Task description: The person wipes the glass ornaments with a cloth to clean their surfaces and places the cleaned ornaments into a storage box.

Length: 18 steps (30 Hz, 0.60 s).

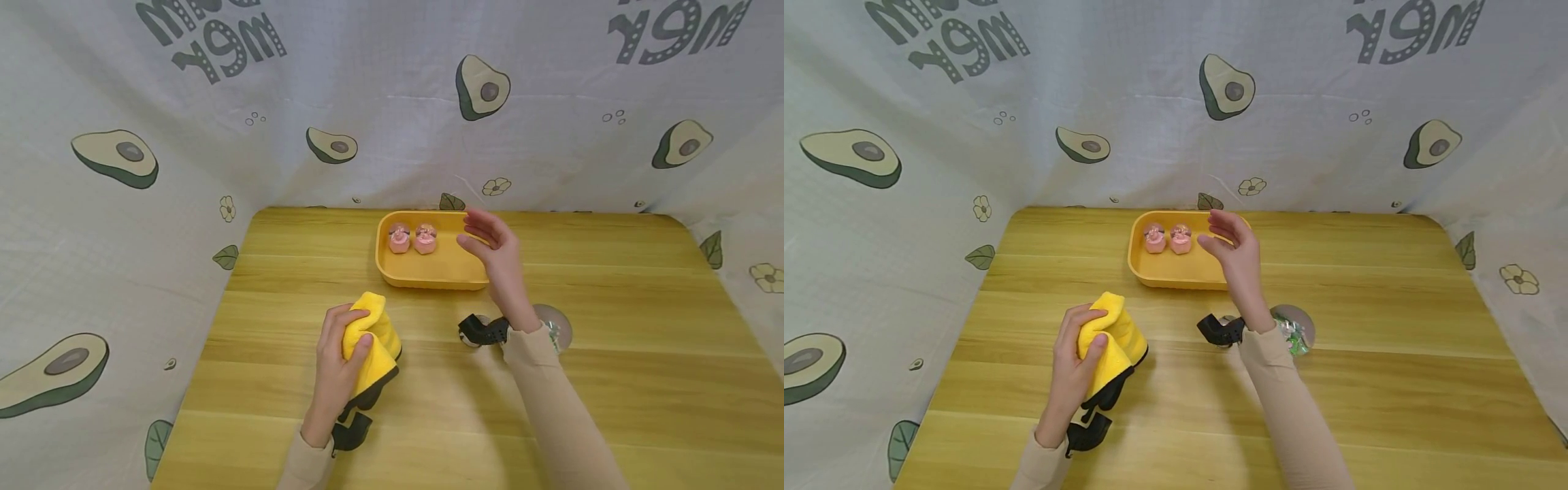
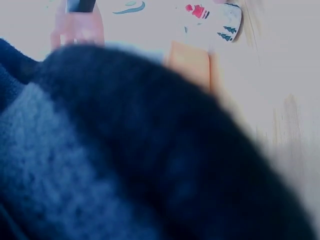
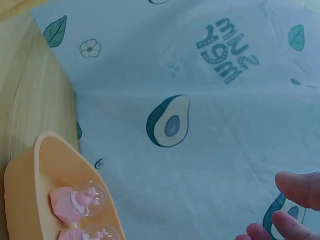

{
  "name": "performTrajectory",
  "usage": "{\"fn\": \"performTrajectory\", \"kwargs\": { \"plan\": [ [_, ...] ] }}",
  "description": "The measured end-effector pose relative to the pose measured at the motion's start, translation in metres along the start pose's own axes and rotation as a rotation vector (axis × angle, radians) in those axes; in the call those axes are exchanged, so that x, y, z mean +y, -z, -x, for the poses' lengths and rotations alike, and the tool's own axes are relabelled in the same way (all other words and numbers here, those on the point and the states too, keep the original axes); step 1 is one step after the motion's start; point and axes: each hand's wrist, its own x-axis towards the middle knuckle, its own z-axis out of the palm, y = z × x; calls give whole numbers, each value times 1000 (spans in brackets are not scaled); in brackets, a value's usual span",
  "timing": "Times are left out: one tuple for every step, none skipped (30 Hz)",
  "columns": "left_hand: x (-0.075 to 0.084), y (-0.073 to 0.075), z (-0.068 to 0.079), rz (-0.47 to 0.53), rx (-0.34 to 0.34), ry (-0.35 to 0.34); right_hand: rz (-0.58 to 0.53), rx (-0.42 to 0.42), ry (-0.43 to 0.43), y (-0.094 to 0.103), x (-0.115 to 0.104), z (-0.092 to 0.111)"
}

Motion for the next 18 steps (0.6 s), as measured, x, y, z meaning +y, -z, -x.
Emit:
{"fn": "performTrajectory", "kwargs": {
  "plan": [
    [0,0,0,1,-2,2,-20,1,9,2,-2,4],
    [0,0,0,2,-4,2,-34,2,17,4,-3,9],
    [0,0,0,3,-6,4,-46,0,22,6,-4,13],
    [0,0,0,5,-8,6,-49,-1,27,8,-6,17],
    [0,1,0,5,-9,8,-49,1,28,10,-6,22],
    [0,1,1,3,-11,10,-45,4,25,12,-7,26],
    [0,1,1,2,-13,10,-47,5,21,15,-8,30],
    [0,1,1,1,-14,12,-36,9,21,17,-8,34],
    [0,1,1,1,-14,14,-28,12,19,20,-8,38],
    [0,1,1,0,-15,15,-18,17,14,22,-8,42],
    [0,1,1,-1,-15,16,-9,22,12,24,-7,46],
    [0,1,1,-1,-16,16,1,23,9,26,-6,50],
    [0,1,1,-1,-16,18,6,27,5,28,-5,54],
    [-1,1,1,1,-17,18,16,31,5,30,-3,59],
    [-1,1,1,2,-17,19,22,32,2,32,-2,63],
    [-1,1,1,3,-17,21,25,34,-1,33,-1,67],
    [-1,1,1,4,-17,22,34,36,-1,34,1,70],
    [-1,1,1,4,-17,24,38,38,-2,36,2,74]
  ]
}}
